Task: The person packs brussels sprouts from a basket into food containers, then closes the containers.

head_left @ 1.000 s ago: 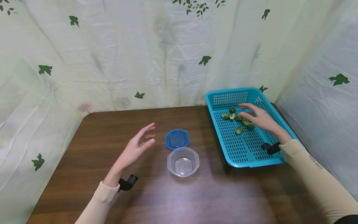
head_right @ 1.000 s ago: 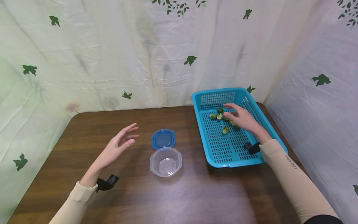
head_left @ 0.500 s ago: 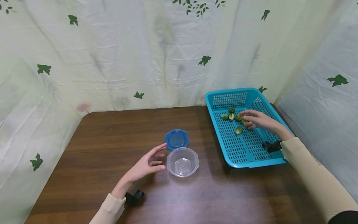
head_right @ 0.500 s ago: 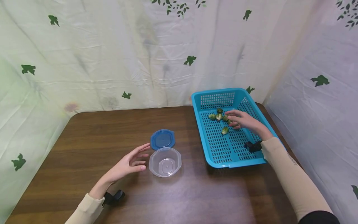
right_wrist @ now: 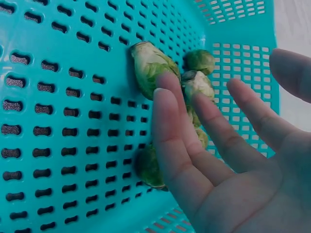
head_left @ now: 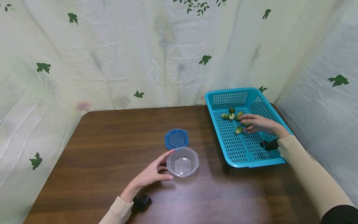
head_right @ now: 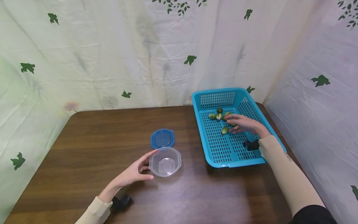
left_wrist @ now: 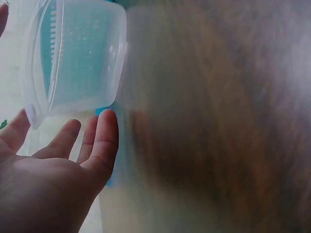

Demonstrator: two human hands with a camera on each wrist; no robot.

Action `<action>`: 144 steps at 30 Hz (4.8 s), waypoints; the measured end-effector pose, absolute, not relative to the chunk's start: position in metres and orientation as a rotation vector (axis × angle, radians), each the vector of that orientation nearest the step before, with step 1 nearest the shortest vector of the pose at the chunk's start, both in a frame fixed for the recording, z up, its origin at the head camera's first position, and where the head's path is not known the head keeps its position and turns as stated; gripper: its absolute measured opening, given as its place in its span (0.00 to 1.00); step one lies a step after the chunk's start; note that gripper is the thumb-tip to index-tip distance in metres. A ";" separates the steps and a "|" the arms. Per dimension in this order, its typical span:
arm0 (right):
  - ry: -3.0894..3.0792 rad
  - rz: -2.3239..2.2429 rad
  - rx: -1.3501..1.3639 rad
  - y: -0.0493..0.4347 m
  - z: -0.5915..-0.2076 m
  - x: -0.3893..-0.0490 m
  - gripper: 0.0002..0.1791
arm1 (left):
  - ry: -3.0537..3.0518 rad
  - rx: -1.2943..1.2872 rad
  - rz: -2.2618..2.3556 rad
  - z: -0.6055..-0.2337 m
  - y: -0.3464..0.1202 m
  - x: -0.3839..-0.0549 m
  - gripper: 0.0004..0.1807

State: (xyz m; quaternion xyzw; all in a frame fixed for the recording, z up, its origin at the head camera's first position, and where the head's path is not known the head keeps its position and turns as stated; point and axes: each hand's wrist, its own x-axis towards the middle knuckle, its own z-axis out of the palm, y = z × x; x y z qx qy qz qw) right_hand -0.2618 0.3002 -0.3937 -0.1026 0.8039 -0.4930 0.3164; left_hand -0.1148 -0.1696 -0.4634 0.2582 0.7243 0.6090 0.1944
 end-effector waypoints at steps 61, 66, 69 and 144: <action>2.100 -1.343 -0.251 0.289 -0.396 -0.270 0.23 | 2.203 0.633 1.697 -0.468 -0.152 -0.112 0.48; 2.133 -1.354 -0.287 0.287 -0.391 -0.266 0.23 | 2.218 0.621 1.680 -0.467 -0.152 -0.112 0.47; 2.142 -1.368 -0.303 0.285 -0.388 -0.263 0.22 | 2.225 0.620 1.676 -0.467 -0.152 -0.112 0.47; 2.018 -1.269 -0.767 0.101 -0.372 -0.174 0.08 | 2.189 0.588 1.646 -0.461 -0.152 -0.112 0.48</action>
